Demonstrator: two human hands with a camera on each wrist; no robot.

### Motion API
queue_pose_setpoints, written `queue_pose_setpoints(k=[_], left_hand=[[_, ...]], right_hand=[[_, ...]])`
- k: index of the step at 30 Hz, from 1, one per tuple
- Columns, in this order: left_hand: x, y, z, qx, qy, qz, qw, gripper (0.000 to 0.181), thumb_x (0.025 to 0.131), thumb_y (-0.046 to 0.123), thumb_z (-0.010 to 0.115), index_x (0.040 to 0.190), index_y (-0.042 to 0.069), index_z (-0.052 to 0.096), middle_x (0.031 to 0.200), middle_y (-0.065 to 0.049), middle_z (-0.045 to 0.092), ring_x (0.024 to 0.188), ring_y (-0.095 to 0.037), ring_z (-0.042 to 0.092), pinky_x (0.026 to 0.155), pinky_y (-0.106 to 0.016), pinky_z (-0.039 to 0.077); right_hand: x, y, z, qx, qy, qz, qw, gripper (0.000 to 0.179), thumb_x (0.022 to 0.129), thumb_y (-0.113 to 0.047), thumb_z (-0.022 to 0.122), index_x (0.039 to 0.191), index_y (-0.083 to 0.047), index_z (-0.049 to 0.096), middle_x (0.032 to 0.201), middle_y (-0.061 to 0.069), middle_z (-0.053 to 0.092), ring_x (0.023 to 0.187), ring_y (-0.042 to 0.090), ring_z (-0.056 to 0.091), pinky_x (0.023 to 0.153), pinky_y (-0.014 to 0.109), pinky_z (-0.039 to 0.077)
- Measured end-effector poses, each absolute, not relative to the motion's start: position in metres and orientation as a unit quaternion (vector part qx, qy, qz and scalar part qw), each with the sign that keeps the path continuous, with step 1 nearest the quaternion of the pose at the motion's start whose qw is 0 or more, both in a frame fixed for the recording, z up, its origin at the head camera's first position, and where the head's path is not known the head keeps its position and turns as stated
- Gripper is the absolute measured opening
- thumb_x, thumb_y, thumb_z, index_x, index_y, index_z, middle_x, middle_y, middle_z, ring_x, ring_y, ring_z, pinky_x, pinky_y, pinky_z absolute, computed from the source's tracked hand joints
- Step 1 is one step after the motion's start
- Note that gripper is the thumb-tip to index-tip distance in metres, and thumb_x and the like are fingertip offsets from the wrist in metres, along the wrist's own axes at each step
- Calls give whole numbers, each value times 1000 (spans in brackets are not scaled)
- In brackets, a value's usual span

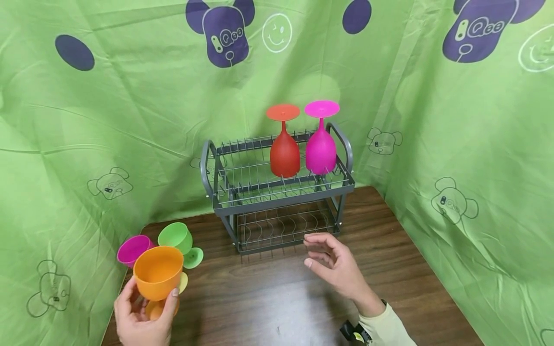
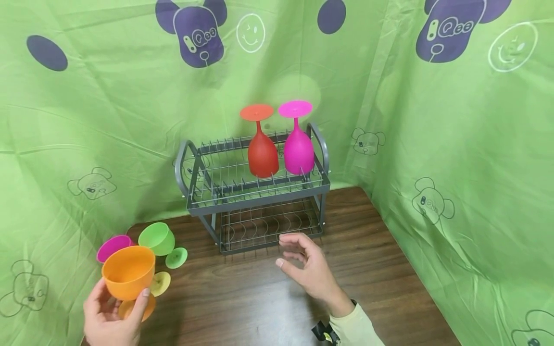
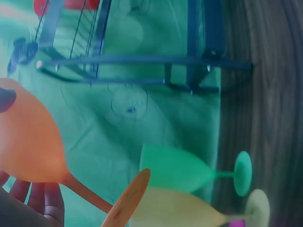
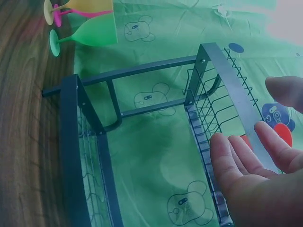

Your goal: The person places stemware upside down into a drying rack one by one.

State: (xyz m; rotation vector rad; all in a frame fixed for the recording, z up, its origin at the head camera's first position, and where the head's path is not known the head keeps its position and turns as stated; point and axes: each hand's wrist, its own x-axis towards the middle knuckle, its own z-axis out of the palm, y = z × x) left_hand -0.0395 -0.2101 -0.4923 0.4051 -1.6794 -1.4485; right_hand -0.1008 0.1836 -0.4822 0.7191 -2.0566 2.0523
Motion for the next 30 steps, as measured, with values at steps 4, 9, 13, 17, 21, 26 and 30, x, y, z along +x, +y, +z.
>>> queue_pose_setpoints(k=[4, 9, 13, 17, 21, 26, 30], left_hand=[[-40, -203, -491, 110, -738, -539, 390, 93, 60, -20, 88, 146, 0, 61, 127, -4, 61, 113, -17, 62, 90, -12, 54], [-43, -193, -488, 32, -789, -499, 357, 96, 58, -14, 93, 147, 3, 61, 132, -8, 61, 115, -12, 61, 92, -9, 52], [-49, -183, -485, -52, -800, -480, 355, 97, 53, -12, 96, 144, 1, 63, 132, -16, 61, 113, -8, 60, 93, -8, 51], [-54, -173, -481, -122, -802, -480, 334, 98, 53, -10, 98, 144, -1, 63, 133, -16, 60, 104, -7, 63, 91, -8, 52], [-57, -164, -475, -157, -812, -488, 279, 98, 56, -8, 99, 146, 2, 61, 135, -13, 56, 96, -7, 64, 81, -10, 55], [-58, -153, -467, -178, -844, -465, 198, 97, 62, 0, 100, 150, 13, 60, 137, -5, 55, 105, -7, 63, 74, -15, 59], [-59, -144, -462, -208, -868, -419, 165, 95, 66, 12, 100, 151, 19, 59, 138, 0, 57, 112, -10, 61, 79, -15, 60]], right_hand=[[-102, 182, -476, 241, -695, 674, 67, 48, 91, 8, 75, 136, 4, 60, 140, 7, 65, 125, 12, 65, 102, 35, 61], [-103, 178, -466, 242, -700, 670, 48, 52, 89, 6, 79, 137, 3, 59, 142, 9, 63, 128, 17, 64, 103, 37, 60], [-104, 172, -457, 256, -703, 662, 47, 54, 88, 4, 80, 138, -1, 60, 144, 11, 62, 131, 18, 63, 104, 37, 60], [-106, 167, -448, 276, -710, 646, 42, 54, 89, -1, 82, 139, -9, 63, 146, 9, 61, 133, 19, 61, 105, 40, 59], [-108, 163, -442, 299, -725, 620, 24, 54, 90, -8, 84, 139, -15, 63, 147, 5, 60, 134, 23, 61, 107, 43, 58], [-109, 159, -437, 331, -750, 573, 1, 56, 92, -20, 85, 143, -19, 61, 147, 2, 60, 133, 19, 61, 108, 41, 58], [-108, 156, -435, 351, -757, 551, -7, 60, 92, -24, 85, 145, -20, 59, 149, 1, 58, 134, 19, 60, 109, 40, 57]])
